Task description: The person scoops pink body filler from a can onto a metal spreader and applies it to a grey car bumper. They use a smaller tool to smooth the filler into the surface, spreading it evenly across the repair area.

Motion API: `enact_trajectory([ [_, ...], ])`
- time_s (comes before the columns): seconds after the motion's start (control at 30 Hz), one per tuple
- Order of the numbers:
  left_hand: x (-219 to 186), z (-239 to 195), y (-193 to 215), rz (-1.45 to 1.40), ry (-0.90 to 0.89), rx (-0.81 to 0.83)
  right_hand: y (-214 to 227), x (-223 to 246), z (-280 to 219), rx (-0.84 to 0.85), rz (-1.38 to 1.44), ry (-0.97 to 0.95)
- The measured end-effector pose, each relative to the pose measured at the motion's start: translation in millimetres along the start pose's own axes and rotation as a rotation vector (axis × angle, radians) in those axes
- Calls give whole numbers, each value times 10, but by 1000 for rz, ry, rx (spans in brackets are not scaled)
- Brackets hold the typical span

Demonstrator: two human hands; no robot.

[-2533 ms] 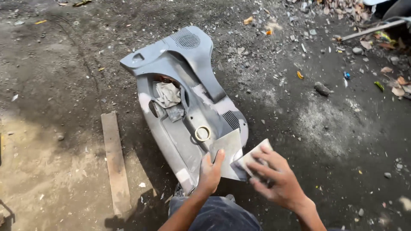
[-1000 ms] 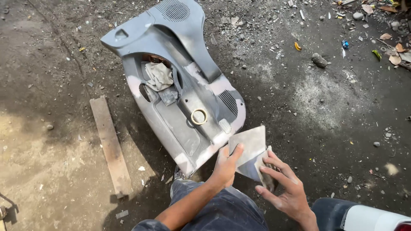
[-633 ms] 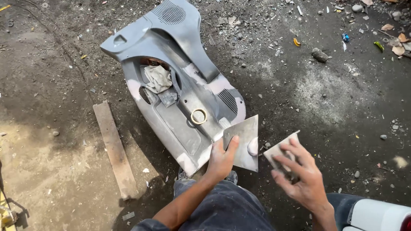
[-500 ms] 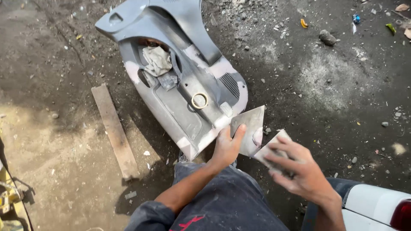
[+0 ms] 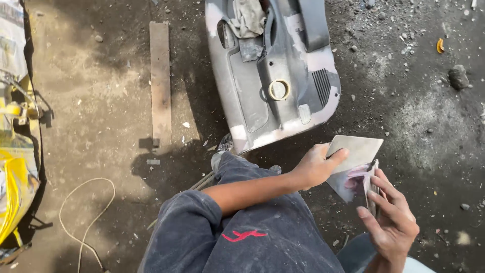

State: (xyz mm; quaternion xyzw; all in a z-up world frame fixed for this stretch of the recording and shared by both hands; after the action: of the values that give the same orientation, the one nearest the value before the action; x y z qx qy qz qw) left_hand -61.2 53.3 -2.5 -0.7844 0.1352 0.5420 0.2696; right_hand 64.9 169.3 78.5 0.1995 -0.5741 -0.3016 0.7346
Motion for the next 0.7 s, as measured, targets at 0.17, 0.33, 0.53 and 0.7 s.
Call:
enact_trajectory([
  [0.17,367,92,-68,-398,91,6,103,-231,-62,-49,63,-24],
  [0.33,525,261,-150,-371,-90,42,344,-28,54,77,-444,-87],
  [0.53,-180,-153,-344,270,-508,71,193,134,57,-116,-400,-79],
  [0.7,-438,-245,-269,210,-700,10,7,-25,107,3,-375,-72],
])
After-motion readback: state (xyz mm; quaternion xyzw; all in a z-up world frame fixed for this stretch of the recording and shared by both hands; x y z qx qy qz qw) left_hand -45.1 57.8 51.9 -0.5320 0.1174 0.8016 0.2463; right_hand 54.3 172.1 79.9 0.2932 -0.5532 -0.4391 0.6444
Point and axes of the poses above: each hand's wrist, its own z-axis towards the middle knuckle, its own y-axis out of the back of the hand, x = y × z, the point moved 7 cm from there along z, towards the middle knuckle, and after that the axes turned 2 degrees about -x, right-handed, at the moved point
